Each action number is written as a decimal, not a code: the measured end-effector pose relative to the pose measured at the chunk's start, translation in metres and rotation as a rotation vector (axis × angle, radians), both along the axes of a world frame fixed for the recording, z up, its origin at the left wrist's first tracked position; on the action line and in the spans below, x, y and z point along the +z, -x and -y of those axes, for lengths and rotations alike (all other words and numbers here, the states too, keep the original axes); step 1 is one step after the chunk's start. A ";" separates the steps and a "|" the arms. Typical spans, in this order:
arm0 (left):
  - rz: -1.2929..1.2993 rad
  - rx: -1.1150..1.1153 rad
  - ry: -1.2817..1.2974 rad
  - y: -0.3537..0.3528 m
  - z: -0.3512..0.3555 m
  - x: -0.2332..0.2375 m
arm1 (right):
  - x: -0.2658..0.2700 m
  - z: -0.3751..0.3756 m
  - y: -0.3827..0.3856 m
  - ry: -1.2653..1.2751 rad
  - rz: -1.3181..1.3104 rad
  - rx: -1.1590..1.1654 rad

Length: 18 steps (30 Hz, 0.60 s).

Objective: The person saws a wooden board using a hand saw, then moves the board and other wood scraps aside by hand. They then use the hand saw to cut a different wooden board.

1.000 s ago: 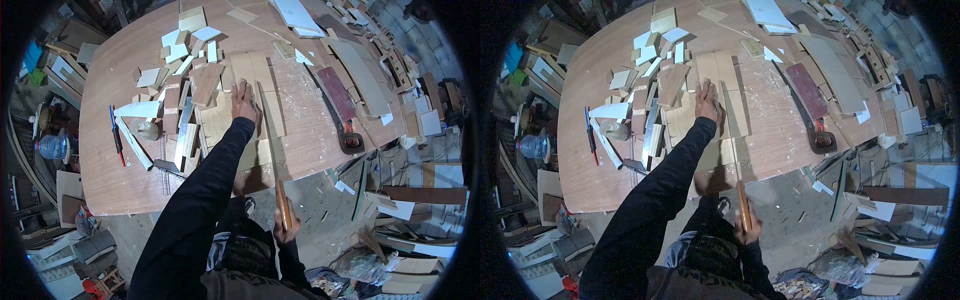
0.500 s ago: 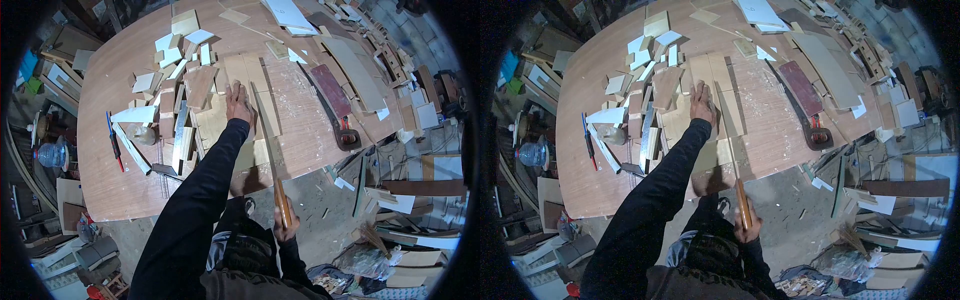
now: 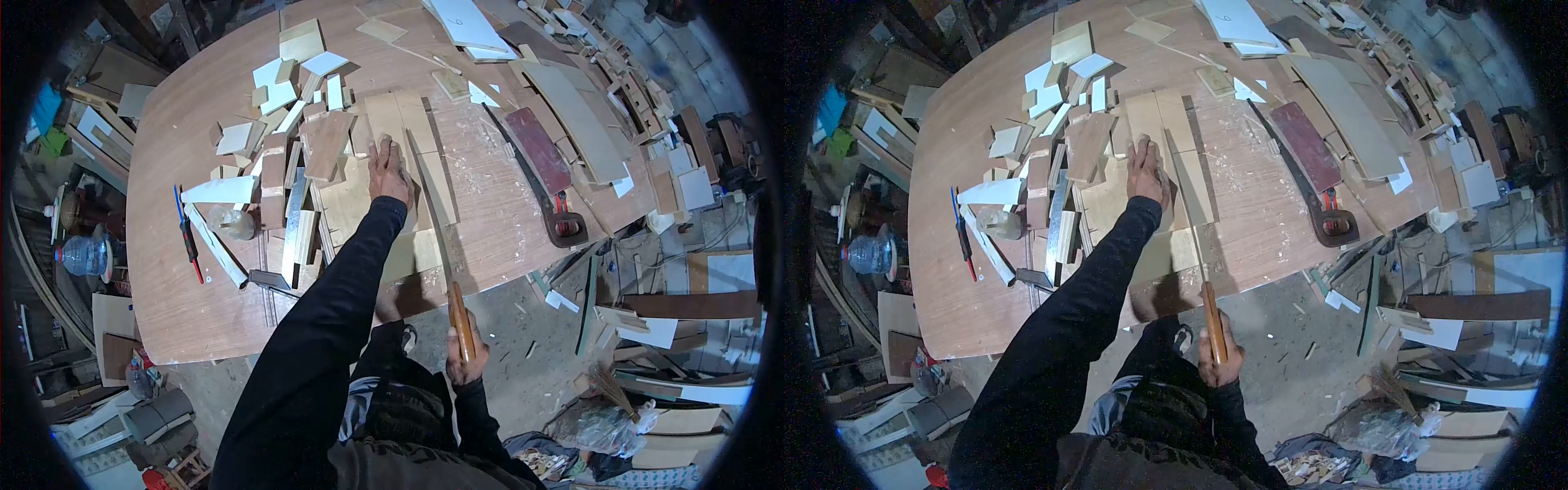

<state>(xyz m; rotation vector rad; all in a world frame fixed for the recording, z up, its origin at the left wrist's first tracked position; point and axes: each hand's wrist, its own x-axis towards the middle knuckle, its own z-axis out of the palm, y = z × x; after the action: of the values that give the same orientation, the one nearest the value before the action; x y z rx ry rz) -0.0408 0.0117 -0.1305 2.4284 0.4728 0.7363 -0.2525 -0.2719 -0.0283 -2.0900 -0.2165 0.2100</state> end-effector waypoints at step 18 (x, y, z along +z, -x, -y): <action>0.008 0.001 -0.049 0.007 0.005 0.005 | -0.011 0.002 0.002 -0.014 0.042 -0.002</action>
<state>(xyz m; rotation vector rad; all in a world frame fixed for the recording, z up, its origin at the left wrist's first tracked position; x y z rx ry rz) -0.0474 0.0069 -0.1253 2.4695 0.4577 0.7665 -0.2542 -0.2737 -0.0396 -2.0821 -0.2409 0.1632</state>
